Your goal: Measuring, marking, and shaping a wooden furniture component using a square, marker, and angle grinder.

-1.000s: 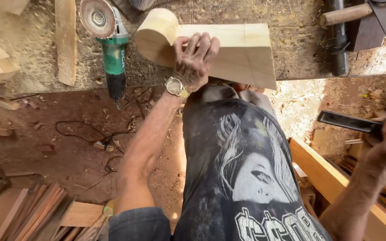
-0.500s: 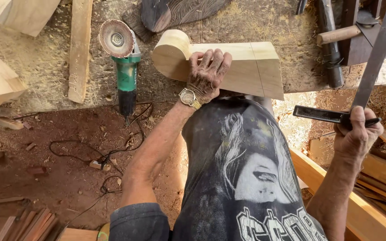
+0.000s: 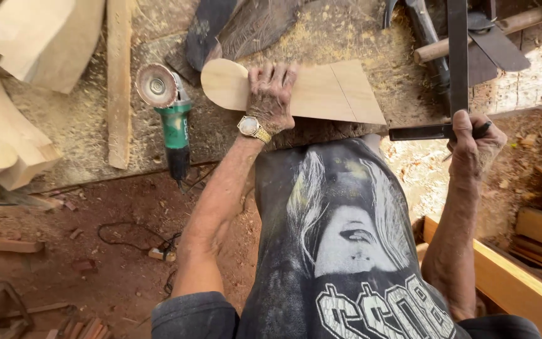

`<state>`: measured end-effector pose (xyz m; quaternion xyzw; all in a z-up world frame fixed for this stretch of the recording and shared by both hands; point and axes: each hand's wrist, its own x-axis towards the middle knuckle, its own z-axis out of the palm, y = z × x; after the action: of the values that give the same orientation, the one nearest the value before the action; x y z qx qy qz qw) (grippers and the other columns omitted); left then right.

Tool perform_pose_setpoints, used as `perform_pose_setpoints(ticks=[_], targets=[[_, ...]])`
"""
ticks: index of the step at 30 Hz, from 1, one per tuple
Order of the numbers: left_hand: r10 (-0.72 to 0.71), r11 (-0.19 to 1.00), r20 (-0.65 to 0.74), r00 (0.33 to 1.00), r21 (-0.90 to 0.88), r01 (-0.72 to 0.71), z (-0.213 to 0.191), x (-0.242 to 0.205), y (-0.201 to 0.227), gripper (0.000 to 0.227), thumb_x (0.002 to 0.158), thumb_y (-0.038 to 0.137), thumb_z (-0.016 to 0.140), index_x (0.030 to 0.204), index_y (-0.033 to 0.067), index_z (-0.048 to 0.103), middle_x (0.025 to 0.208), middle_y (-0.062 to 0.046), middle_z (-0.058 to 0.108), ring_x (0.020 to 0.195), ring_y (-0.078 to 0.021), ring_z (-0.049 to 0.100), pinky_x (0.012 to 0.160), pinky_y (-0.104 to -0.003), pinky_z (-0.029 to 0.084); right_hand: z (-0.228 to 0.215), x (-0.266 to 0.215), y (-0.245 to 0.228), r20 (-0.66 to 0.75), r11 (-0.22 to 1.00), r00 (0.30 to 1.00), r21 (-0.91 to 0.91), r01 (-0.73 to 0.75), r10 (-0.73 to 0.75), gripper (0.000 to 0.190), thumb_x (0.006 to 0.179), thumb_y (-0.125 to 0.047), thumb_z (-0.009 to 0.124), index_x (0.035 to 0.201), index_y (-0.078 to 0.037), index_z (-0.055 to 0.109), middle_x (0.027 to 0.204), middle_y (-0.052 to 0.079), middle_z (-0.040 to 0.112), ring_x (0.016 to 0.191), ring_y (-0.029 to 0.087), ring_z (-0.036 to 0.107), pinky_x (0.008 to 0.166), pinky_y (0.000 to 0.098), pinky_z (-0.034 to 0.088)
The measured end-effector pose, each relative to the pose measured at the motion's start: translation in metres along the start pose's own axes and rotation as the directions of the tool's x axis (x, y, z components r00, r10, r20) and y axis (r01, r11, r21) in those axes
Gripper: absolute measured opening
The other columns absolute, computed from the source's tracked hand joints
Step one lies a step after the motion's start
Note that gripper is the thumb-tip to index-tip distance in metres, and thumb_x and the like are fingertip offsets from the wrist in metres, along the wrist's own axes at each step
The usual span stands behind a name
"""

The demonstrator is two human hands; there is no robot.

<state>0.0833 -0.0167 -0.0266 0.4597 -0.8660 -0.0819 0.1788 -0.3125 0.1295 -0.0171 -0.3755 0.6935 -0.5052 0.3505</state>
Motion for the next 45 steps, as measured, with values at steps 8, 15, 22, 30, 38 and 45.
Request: perform_pose_setpoints(ticks=[8, 15, 22, 30, 38, 45], targets=[[-0.012, 0.996, 0.153, 0.988, 0.093, -0.002, -0.014, 0.023, 0.001, 0.089, 0.045, 0.018, 0.076, 0.130, 0.0045, 0.054, 0.105, -0.015, 0.059, 0.100, -0.0341, 0.058, 0.084, -0.052, 0.044, 0.017, 0.038, 0.033, 0.091, 0.992, 0.993, -0.093, 0.086, -0.078, 0.034, 0.115, -0.024, 0.076, 0.088, -0.004, 0.070, 0.071, -0.002, 0.058, 0.061, 0.005, 0.048, 0.054, 0.0238, 0.036], [0.021, 0.993, 0.337, 0.941, 0.104, -0.059, 0.038, -0.004, -0.038, 0.110, 0.045, 0.039, 0.084, 0.143, 0.0040, 0.049, 0.115, -0.023, 0.062, 0.106, -0.0366, 0.066, 0.087, -0.049, 0.058, 0.070, 0.074, 0.037, 0.158, 0.905, 0.980, -0.389, 0.171, -0.117, 0.025, 0.108, -0.028, 0.078, 0.099, -0.005, 0.072, 0.080, 0.000, 0.063, 0.066, 0.010, 0.052, 0.057, 0.0286, 0.044], [-0.209, 0.859, 0.260, 0.943, -0.412, 0.304, -0.021, 0.000, -0.074, 0.107, 0.062, 0.076, 0.084, 0.141, 0.0073, 0.060, 0.118, -0.017, 0.071, 0.109, -0.0279, 0.071, 0.092, -0.045, 0.063, 0.078, 0.032, 0.016, 0.048, 0.567, 0.902, -0.763, 0.311, -0.430, 0.043, 0.088, -0.028, 0.090, 0.117, -0.003, 0.070, 0.103, 0.010, 0.065, 0.088, 0.023, 0.061, 0.073, 0.0389, 0.055], [-0.760, 0.649, 0.167, 0.628, 0.141, 0.748, 0.026, 0.047, -0.181, 0.109, 0.060, 0.030, 0.088, 0.153, 0.0063, 0.035, 0.138, -0.027, 0.048, 0.130, -0.0457, 0.049, 0.107, -0.054, 0.045, 0.046, -0.021, 0.089, -0.094, 0.835, 0.971, -0.534, 0.137, -0.220, 0.017, 0.105, -0.021, 0.069, 0.104, -0.007, 0.059, 0.101, 0.003, 0.059, 0.092, 0.016, 0.057, 0.083, 0.0341, 0.054], [-0.691, 0.636, 0.436, 0.577, -0.012, 0.771, -0.033, 0.072, -0.169, 0.100, 0.051, 0.038, 0.094, 0.131, -0.0071, 0.055, 0.122, -0.026, 0.066, 0.116, -0.0373, 0.064, 0.101, -0.041, 0.052, 0.079, -0.079, -0.004, -0.198, 0.811, 0.929, -0.565, 0.154, -0.314, 0.017, 0.108, -0.006, 0.078, 0.112, -0.003, 0.062, 0.085, 0.005, 0.065, 0.071, 0.012, 0.061, 0.067, 0.0249, 0.050], [-0.259, -0.284, 0.646, 0.718, -0.762, 0.582, -0.073, 0.045, -0.045, 0.032, 0.084, 0.022, 0.073, 0.100, -0.0054, 0.069, 0.088, -0.013, 0.071, 0.080, -0.0238, 0.071, 0.074, -0.037, 0.060, 0.206, -0.060, -0.170, 0.288, 0.540, 0.706, -0.480, 0.691, -0.647, 0.067, 0.072, -0.041, 0.092, 0.129, -0.018, 0.065, 0.110, 0.012, 0.067, 0.072, 0.017, 0.064, 0.052, 0.0299, 0.052]])
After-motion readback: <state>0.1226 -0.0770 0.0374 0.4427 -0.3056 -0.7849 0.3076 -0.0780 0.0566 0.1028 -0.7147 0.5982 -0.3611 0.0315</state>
